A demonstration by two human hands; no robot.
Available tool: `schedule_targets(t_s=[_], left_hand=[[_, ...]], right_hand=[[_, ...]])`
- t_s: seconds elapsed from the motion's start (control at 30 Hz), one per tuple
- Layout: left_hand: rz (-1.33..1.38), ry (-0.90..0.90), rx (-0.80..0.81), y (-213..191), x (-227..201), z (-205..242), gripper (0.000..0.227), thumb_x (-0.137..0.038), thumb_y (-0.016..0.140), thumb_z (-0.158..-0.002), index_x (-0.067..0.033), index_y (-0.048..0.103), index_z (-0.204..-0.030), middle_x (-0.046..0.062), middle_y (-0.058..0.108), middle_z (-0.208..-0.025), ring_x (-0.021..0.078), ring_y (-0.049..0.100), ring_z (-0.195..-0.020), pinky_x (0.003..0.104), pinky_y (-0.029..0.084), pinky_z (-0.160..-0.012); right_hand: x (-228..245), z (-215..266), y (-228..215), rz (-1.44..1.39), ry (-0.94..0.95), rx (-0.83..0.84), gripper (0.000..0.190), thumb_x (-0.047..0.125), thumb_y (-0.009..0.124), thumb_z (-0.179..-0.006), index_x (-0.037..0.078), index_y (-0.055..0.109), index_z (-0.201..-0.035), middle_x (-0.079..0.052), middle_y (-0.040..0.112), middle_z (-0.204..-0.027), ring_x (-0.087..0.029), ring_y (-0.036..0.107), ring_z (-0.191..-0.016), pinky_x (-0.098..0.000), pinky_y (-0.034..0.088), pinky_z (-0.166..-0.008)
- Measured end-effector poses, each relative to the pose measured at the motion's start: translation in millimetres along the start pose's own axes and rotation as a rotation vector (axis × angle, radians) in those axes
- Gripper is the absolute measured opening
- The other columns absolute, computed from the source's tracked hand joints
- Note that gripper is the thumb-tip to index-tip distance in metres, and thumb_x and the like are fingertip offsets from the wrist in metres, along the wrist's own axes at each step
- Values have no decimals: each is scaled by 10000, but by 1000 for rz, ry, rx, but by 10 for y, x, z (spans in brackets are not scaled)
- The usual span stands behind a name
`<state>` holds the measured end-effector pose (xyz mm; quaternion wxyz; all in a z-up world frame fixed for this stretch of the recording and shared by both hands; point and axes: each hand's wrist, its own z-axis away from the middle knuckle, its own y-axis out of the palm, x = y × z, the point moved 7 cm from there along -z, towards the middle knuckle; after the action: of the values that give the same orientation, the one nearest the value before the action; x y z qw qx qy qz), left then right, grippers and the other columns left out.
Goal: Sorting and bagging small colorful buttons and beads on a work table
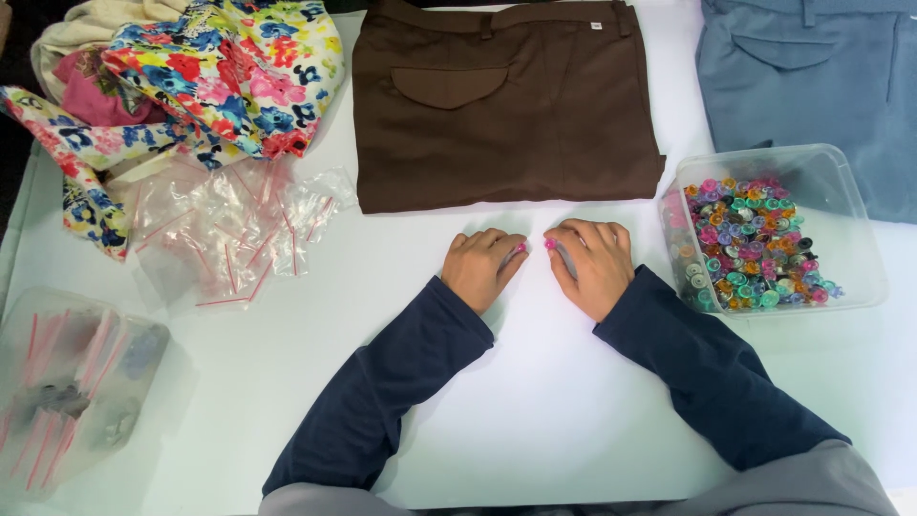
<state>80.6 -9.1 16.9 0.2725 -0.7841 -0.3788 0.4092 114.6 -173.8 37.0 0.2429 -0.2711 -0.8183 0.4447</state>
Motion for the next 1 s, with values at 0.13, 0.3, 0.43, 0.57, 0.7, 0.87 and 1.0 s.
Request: schedule_targets(t_s=[0.13, 0.3, 0.43, 0.57, 0.7, 0.87, 1.0], left_hand=[[36, -82, 70, 51, 80, -7, 201, -298, 703, -978, -228, 747, -1161, -7, 704, -926, 199, 695, -847, 328, 442, -782], [60, -132, 133, 77, 122, -19, 213, -312, 623, -1032, -293, 741, -1208, -5, 709, -944, 201, 700, -864, 329, 443, -809], [44, -125, 138, 137, 162, 8, 233, -335, 610, -1039, -339, 725, -1242, -30, 695, -950, 181, 695, -864, 319, 440, -808], [31, -131, 118, 123, 161, 16, 273, -317, 619, -1030, -320, 695, -1292, -35, 679, -936, 166, 691, -876, 315, 441, -812], [63, -144, 112, 104, 152, 2, 307, -291, 659, -1002, -255, 668, -1307, -24, 677, -935, 177, 702, -902, 330, 454, -823], [82, -140, 113, 98, 148, 1, 222, -273, 666, -993, -246, 683, -1212, -28, 673, -928, 191, 705, -907, 336, 457, -826], [84, -124, 117, 52, 92, -9, 174, -248, 641, -1008, -266, 701, -1171, -38, 676, -945, 188, 704, -917, 329, 452, -825]], right_hand=[[8, -6, -11, 17, 2, -8, 209, 265, 646, -977, 196, 685, -1171, -7, 619, -1111, -211, 585, -1002, -446, 363, -990], [26, -16, -47, 26, -8, -24, 201, 259, 652, -976, 187, 695, -1159, -12, 630, -1106, -206, 588, -997, -443, 362, -978], [17, 3, -33, 32, -8, -38, 212, 259, 658, -964, 187, 690, -1160, -17, 633, -1117, -215, 591, -1012, -449, 366, -984], [2, 9, -16, 25, -1, -21, 209, 268, 635, -982, 195, 687, -1171, -12, 627, -1115, -208, 583, -1012, -446, 357, -991], [6, 5, -24, 15, 8, -27, 212, 264, 643, -978, 197, 687, -1174, -11, 632, -1113, -206, 586, -1010, -448, 356, -988], [-8, 12, 1, 21, 3, -25, 210, 274, 633, -984, 195, 684, -1172, -12, 629, -1119, -204, 582, -1018, -446, 354, -987], [-2, 5, -7, 13, 11, 2, 205, 273, 617, -1000, 185, 688, -1171, -17, 628, -1109, -201, 576, -1016, -447, 349, -992]])
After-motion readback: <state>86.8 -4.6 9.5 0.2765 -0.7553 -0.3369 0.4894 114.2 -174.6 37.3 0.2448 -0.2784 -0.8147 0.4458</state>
